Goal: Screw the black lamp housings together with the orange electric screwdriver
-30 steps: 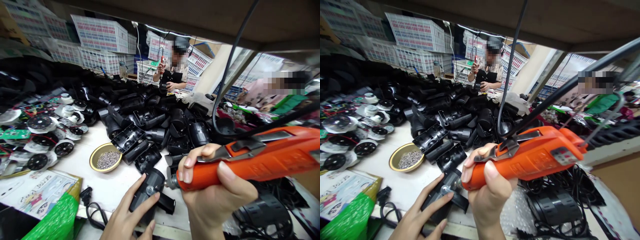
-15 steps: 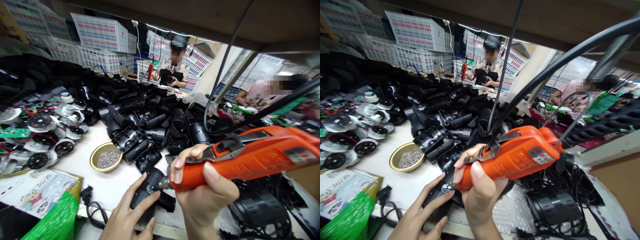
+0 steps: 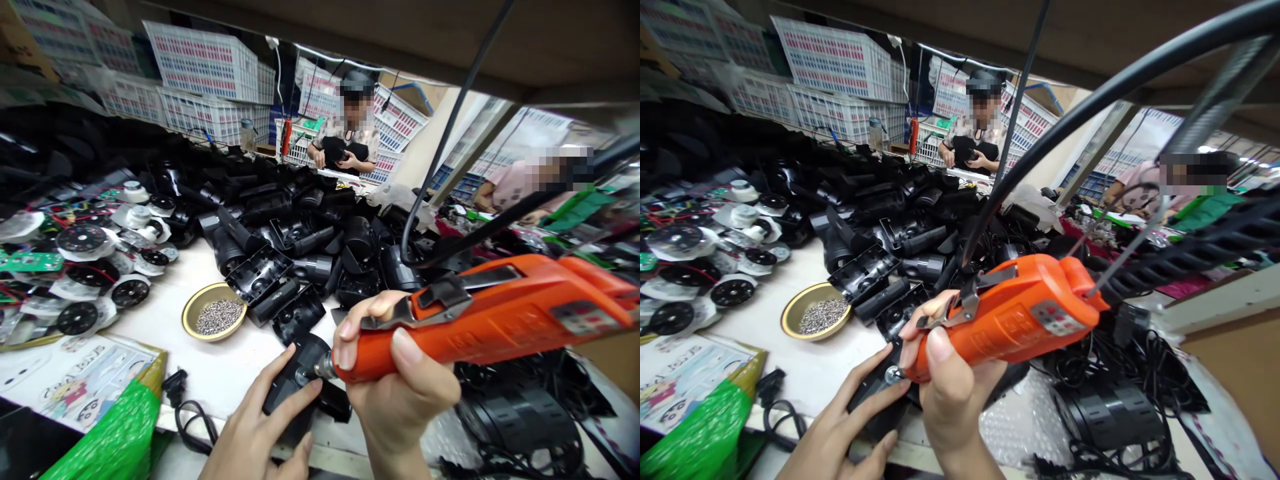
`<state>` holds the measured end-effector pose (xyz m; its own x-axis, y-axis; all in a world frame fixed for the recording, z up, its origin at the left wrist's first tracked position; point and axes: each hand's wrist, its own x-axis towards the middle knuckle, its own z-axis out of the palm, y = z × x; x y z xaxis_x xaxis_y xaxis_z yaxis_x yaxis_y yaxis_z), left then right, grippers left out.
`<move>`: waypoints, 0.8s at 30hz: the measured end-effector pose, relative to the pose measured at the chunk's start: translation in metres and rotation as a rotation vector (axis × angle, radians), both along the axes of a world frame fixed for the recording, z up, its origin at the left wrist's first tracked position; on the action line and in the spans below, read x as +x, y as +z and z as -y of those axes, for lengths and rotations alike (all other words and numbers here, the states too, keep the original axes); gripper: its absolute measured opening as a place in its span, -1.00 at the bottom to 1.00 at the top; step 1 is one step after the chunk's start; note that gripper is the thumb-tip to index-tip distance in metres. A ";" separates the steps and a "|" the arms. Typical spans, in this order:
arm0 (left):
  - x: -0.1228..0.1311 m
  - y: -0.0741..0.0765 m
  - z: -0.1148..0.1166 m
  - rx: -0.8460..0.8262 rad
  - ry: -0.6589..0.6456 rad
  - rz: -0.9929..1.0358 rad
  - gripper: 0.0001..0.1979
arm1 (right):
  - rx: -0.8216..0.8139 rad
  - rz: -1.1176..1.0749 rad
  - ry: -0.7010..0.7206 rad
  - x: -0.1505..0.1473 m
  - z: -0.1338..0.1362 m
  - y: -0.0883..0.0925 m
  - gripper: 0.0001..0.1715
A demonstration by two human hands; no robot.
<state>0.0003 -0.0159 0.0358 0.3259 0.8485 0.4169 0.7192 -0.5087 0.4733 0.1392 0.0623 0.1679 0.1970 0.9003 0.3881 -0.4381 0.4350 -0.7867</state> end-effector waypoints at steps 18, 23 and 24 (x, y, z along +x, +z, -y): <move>0.002 0.001 -0.001 -0.072 -0.008 0.020 -0.32 | 0.051 0.031 0.003 -0.003 0.004 0.000 -0.86; 0.003 0.003 -0.002 -0.092 0.002 0.025 -0.33 | 0.073 0.070 0.059 -0.001 0.004 -0.008 -0.89; 0.003 0.003 -0.002 -0.085 0.006 0.032 -0.33 | 0.073 0.083 0.085 -0.002 0.004 -0.010 -0.89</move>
<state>0.0037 -0.0136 0.0390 0.3084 0.8833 0.3530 0.7061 -0.4612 0.5373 0.1377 0.0583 0.1580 0.0858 0.8810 0.4652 -0.4106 0.4567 -0.7892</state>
